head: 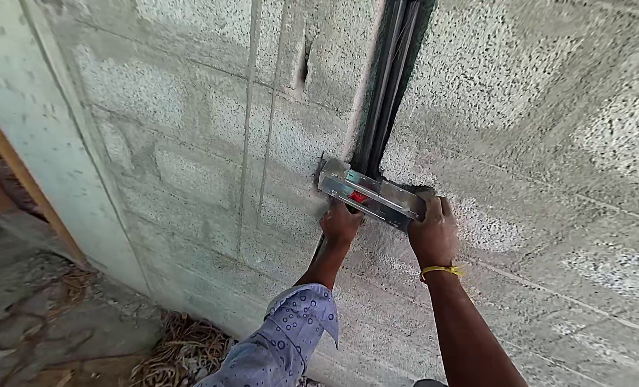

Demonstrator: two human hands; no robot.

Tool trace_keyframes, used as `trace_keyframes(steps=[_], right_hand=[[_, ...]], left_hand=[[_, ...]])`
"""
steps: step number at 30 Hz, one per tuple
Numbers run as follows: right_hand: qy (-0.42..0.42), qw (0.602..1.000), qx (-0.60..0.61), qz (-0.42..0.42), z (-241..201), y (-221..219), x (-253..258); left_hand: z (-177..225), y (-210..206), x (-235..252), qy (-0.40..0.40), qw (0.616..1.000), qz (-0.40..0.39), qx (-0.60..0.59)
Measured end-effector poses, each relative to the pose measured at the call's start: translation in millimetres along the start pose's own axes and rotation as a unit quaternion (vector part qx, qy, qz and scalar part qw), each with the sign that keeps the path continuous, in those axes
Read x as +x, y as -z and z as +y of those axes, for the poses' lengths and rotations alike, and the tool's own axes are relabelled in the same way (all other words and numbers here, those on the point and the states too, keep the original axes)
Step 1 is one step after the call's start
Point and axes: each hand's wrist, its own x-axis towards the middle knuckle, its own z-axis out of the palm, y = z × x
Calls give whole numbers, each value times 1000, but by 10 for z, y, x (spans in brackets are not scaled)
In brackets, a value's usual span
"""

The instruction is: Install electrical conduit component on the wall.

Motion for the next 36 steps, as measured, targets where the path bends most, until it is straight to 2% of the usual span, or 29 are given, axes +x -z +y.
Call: trace_keyframes(steps=[7,11,13,15,17,19,21,23,25,28,31,36], right_hand=[[6,999,-23,-44,-37,-176,100],[22,994,-85,-67,21,-262,89],[34,991,-107,-67,20,-260,74],[38,989,-128,-60,-4,-256,62],[30,986,-152,-66,-32,-244,38],[24,984,-161,-68,-40,-251,32],[22,982,-174,-68,-41,-258,32],[42,978,-199,-39,-39,-269,36],[76,977,-199,15,15,-296,31],[104,980,-166,43,107,-306,37],[133,979,-147,35,132,-278,52],[125,979,-162,-8,78,-313,169]], left_hand=[[-102,-115,-112,-11,997,47,-53],[-227,-252,-260,-18,985,119,-124],[-346,-323,-417,-61,978,146,-133],[-523,-347,-563,-172,959,191,-117],[-682,-262,-554,-249,929,248,-114],[-735,-16,-371,-252,919,279,-118],[-680,299,-104,-224,924,300,-74],[-578,567,163,-206,937,280,22],[-501,705,348,-221,935,251,116],[-384,828,394,-229,935,207,175],[-361,901,282,-194,947,161,198],[-295,1032,160,-178,943,115,258]])
